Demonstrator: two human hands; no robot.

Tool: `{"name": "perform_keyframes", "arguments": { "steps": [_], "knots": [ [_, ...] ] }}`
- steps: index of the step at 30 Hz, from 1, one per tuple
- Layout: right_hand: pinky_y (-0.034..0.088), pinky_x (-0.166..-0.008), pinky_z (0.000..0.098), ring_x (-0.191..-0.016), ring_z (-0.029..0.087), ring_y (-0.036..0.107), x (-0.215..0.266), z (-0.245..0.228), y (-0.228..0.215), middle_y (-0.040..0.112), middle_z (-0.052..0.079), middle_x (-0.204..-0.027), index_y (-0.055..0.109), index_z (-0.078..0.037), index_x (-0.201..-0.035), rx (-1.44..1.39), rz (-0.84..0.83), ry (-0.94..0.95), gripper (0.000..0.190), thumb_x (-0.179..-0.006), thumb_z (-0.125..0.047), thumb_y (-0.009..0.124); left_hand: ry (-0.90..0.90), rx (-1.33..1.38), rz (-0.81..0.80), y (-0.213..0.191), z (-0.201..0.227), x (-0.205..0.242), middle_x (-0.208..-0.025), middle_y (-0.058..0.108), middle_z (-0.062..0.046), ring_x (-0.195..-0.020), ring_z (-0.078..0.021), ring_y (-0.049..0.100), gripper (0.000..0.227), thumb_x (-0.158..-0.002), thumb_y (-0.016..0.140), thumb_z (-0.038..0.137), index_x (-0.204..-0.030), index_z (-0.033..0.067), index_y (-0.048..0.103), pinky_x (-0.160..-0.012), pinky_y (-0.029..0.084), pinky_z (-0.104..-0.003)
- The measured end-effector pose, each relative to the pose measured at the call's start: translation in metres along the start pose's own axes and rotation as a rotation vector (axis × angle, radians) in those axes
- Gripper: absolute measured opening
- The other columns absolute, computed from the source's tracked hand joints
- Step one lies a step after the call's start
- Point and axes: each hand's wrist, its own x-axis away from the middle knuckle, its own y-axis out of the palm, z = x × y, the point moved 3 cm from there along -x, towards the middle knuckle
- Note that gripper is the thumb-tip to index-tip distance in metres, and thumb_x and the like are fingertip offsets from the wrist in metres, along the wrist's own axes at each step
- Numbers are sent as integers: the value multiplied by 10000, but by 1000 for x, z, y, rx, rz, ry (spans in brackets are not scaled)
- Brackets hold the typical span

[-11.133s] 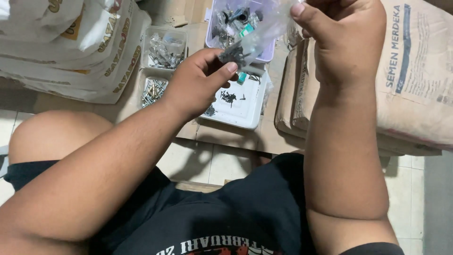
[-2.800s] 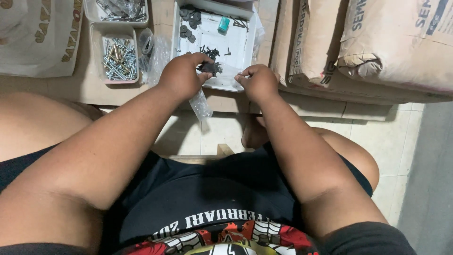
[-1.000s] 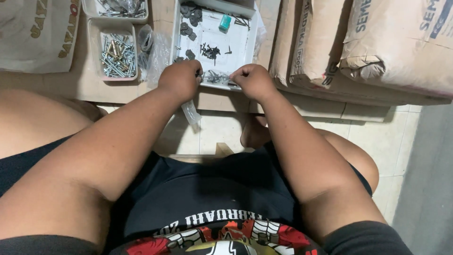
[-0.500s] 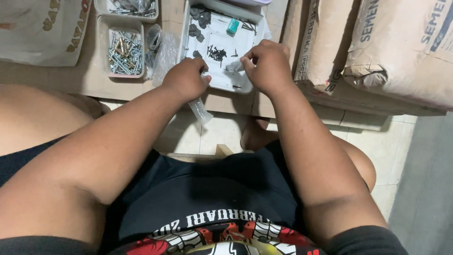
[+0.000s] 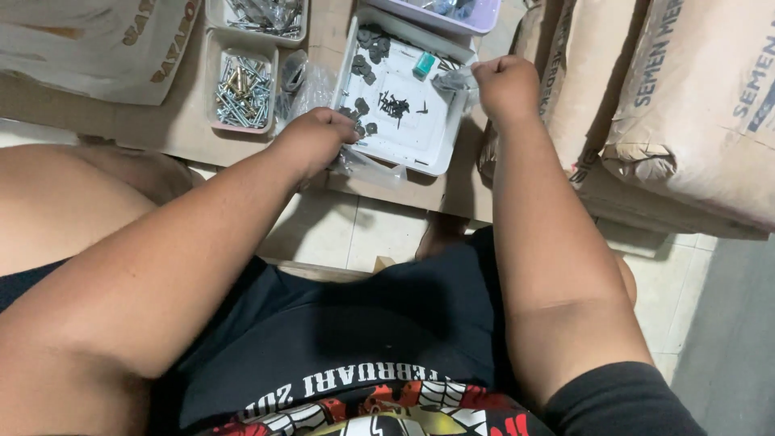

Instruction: The person sits on the floor and sorts small hardware items, including screws and plastic clips, from a white tray into small plastic bags. They handle the items by hand, picking them up and placing them into the bags, which are then set aside.

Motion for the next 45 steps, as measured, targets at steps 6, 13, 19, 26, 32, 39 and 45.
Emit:
{"name": "perform_keyframes", "arguments": {
  "steps": [6,13,19,26,32,39,45],
  "knots": [
    [562,-712,247,-703,102,634,-26,27,12,722,-11,-799,774,-92,-905,-178,91,207,215,-927,-301,728,-111,70,48,-14,0,21,-1160,744,-28,-1026,-157,673,332,-875,623,143,-1187,136,737,-936,534,-288],
    [558,-680,223,-752,103,624,-16,17,10,705,-4,-910,766,-104,-1174,-277,-64,302,399,-960,-412,628,-107,174,50,-18,5,28,-1171,732,-45,-1079,-184,657,315,-871,610,143,-1160,121,733,-985,508,-294],
    [540,-665,202,-748,71,637,-9,17,-2,732,4,-919,708,-60,-1287,-396,51,252,476,-935,-377,662,-44,450,-2,-8,12,24,-1098,722,-83,-969,-169,662,340,-913,491,12,-1190,41,685,-881,570,-285],
    [569,-836,209,-849,101,682,83,-113,-82,722,31,-993,710,-42,-1061,-368,-492,-26,155,-964,1,598,145,582,-22,2,47,30,-1234,706,-118,-903,-120,597,438,-870,451,-40,-1241,32,672,-794,523,-214],
    [572,-834,229,-930,140,739,125,-104,-100,738,85,-979,697,-21,-1137,-405,-534,-30,168,-996,-12,606,448,233,-2,-1,69,48,-1229,692,-84,-1068,-143,676,465,-829,575,-74,-1268,72,612,-928,565,-254],
    [628,-769,410,-836,338,721,135,-85,-72,710,269,-1063,656,161,-1140,-931,-503,307,299,-920,76,473,700,185,-50,5,73,55,-1249,656,-103,-1150,-175,655,484,-843,626,-126,-1290,44,557,-985,542,-281],
    [643,-734,367,-811,304,728,115,-33,-44,700,234,-929,653,114,-1220,-1072,-545,344,311,-916,55,627,853,-152,26,2,90,69,-1201,705,-98,-1057,-186,704,439,-882,708,-61,-1278,49,555,-942,568,-315]
  ]
}}
